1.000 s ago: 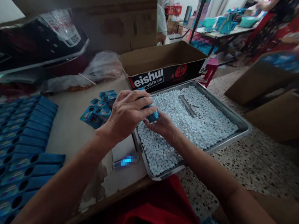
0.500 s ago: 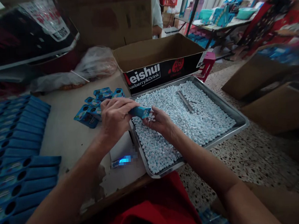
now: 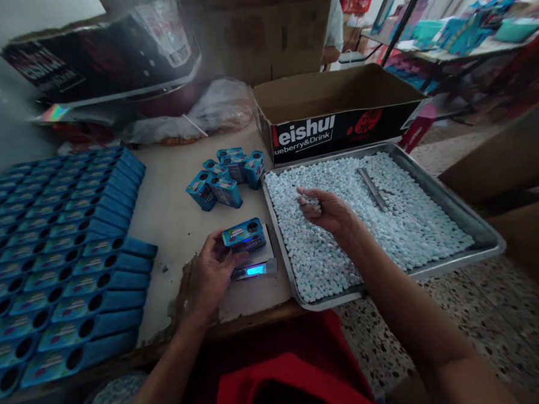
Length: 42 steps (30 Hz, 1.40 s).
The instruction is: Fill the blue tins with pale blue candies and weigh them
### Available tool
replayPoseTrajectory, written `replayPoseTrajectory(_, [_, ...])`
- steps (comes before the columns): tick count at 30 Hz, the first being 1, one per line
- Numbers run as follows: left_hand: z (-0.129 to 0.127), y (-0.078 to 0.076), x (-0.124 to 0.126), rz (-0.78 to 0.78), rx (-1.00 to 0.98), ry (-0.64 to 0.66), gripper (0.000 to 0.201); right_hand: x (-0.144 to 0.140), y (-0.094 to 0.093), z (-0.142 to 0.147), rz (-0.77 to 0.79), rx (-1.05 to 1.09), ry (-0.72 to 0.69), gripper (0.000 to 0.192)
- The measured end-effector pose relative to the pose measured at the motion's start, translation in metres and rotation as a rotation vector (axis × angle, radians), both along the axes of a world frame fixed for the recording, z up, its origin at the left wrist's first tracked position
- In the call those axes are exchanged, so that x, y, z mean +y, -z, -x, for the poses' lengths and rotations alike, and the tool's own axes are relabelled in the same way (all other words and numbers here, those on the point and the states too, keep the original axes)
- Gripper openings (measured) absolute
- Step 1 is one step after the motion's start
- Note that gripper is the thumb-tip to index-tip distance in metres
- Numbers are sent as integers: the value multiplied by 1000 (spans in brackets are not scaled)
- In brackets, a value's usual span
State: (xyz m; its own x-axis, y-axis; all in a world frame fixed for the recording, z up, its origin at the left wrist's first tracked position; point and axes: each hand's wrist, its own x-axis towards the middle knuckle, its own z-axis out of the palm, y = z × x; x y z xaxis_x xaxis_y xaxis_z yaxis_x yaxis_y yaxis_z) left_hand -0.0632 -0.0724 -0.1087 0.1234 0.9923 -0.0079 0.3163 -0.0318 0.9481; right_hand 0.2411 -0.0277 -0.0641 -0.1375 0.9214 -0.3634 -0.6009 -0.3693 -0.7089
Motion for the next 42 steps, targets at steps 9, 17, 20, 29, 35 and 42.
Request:
replayPoseTrajectory(9, [64,-6,-14,0,-135,-326,57,-4,19,-15,-416,-1398,117,26])
replayPoseTrajectory(17, [66,-13,-22,-47,-146,-363,47,2,18,-22,-169,-780,284,33])
replayPoseTrajectory(20, [57,-20,-27,-5,-97,-304,34,4,13,-26,-125,-601,260,34])
replayPoseTrajectory(29, [55,-37,-27,-59,-69,-292,30,-4,-10,-4,-198,-768,-29,34])
replayPoseTrajectory(35, [47,-42,-12,-131,-70,-195,39,-1,-67,38,-340,-927,-393,30])
replayPoseTrajectory(42, [41,-29,-8,-114,11,-49,51,4,-86,81,-613,-1189,-581,15])
